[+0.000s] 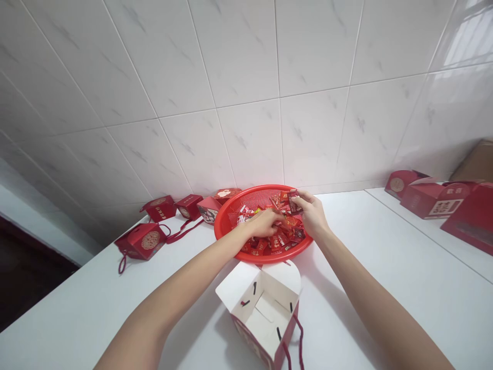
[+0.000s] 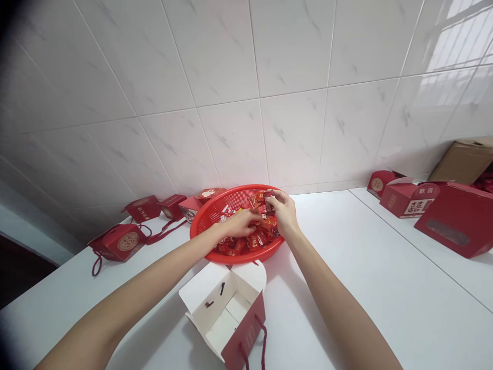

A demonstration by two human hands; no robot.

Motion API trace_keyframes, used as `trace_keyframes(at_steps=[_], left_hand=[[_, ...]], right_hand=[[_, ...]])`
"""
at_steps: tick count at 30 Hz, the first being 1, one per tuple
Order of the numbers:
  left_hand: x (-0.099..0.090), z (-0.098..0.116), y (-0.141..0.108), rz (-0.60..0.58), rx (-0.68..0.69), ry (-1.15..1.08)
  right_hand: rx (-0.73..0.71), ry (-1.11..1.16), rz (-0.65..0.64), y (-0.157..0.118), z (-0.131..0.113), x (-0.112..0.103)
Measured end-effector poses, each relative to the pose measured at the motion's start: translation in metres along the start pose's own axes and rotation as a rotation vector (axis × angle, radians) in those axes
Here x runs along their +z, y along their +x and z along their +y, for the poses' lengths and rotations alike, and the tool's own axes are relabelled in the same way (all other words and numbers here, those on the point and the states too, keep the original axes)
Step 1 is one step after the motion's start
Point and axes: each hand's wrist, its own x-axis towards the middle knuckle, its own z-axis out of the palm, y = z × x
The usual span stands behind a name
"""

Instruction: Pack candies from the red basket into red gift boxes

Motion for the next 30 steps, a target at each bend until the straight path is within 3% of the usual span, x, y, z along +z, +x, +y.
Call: trace_keyframes(at_steps=[4,8,12,17,24,30], left_hand=[[0.004,0.000,-0.001,-0.151,0.142,-0.044],[0.007,-0.001,-0.001,-0.267,0.093,0.057],[0.011,0.004,0.001,-0.284,0.033,0.185],[0.012,0.004,0.002,-0.254,-0.011,0.207],[0.015,-0.005,0.002,-0.147,-0.011,-0.038],[0.009,-0.019,0.004,0.019,-0.081,-0.388]], right_hand=[[0.004,0.003,0.003,-0.001,-0.001,0.001],[0.007,0.007,0.004,-0.001,-0.001,0.001],[0.007,0.014,0.005,-0.001,-0.001,0.001],[0.010,0.013,0.005,-0.002,-0.002,0.001],[0.005,0.029,0.023,-0.002,-0.002,0.003],[-0.015,0.090,0.074,-0.001,-0.004,0.004]])
